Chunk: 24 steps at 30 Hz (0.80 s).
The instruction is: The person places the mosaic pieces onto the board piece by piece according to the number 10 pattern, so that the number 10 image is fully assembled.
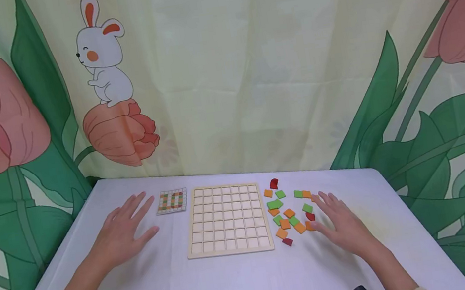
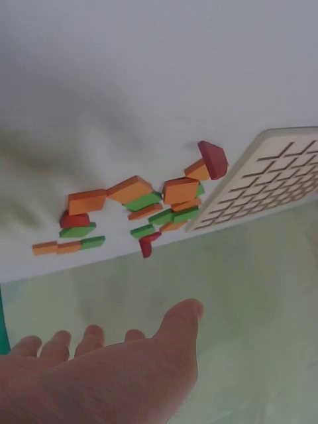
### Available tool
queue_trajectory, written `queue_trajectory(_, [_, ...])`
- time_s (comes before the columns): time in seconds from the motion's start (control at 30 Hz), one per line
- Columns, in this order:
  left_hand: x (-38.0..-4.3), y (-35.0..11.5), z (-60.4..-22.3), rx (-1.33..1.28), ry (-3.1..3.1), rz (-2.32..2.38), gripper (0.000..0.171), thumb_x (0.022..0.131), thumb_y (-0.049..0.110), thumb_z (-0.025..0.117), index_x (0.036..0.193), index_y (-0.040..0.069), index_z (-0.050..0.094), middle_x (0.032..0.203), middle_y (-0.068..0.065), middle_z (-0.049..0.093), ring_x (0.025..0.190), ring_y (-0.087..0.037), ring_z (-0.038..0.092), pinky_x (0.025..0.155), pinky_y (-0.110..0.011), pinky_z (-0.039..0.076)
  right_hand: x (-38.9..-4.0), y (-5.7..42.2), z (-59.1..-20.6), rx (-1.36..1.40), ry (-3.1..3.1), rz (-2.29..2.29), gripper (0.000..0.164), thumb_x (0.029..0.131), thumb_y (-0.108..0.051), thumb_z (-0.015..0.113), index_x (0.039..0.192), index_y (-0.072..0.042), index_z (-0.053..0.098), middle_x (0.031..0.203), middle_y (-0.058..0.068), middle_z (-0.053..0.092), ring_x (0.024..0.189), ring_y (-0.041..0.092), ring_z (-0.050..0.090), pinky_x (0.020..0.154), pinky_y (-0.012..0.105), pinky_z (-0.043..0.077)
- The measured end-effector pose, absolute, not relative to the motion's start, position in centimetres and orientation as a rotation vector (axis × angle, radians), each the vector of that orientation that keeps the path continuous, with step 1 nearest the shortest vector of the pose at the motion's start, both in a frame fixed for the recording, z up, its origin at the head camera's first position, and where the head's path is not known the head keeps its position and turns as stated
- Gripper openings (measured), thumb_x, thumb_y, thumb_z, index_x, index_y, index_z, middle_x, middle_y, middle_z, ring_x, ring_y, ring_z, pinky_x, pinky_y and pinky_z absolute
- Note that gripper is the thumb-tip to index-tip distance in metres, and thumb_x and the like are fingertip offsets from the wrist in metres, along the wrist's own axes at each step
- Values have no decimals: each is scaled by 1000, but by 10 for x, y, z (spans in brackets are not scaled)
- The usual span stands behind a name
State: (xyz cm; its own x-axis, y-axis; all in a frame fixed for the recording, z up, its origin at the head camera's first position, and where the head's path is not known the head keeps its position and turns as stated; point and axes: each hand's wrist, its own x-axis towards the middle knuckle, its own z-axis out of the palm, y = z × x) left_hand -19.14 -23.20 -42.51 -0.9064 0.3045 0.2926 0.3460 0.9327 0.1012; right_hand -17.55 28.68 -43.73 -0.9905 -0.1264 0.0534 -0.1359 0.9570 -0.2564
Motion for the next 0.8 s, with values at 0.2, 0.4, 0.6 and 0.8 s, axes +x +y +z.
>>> queue_trajectory(0.2, [-193,-231,-426,-490,-2819,-225,79,86,46,65,152,17,31,155,-17,31,141,-41,27,107,-66,29,-178,284,-437,201,-3079,417,81,88,-52,61,152,-13,30,159,17,24,146,43,17,106,71,27])
queue_trajectory(0.4, [-194,-230,-427,-489,-2826,-237,79,87,46,65,152,17,30,155,-17,32,141,-40,28,108,-65,30,-179,284,-439,199,-3086,433,82,88,-56,59,152,-14,29,159,16,24,146,42,17,106,71,28])
queue_trajectory(0.6, [-194,-230,-427,-489,-2821,-248,81,86,45,67,152,17,29,154,-17,33,140,-40,30,107,-65,33,-180,283,-440,186,-3075,540,85,88,-63,55,153,-16,27,159,16,24,145,41,22,102,67,36])
queue_trajectory(0.8, [-195,-227,-428,-491,-2798,-308,83,85,45,68,152,16,30,153,-16,34,138,-37,35,103,-64,36,-181,280,-442,164,-3030,636,79,90,-55,58,152,-15,30,157,17,28,144,40,28,103,63,40])
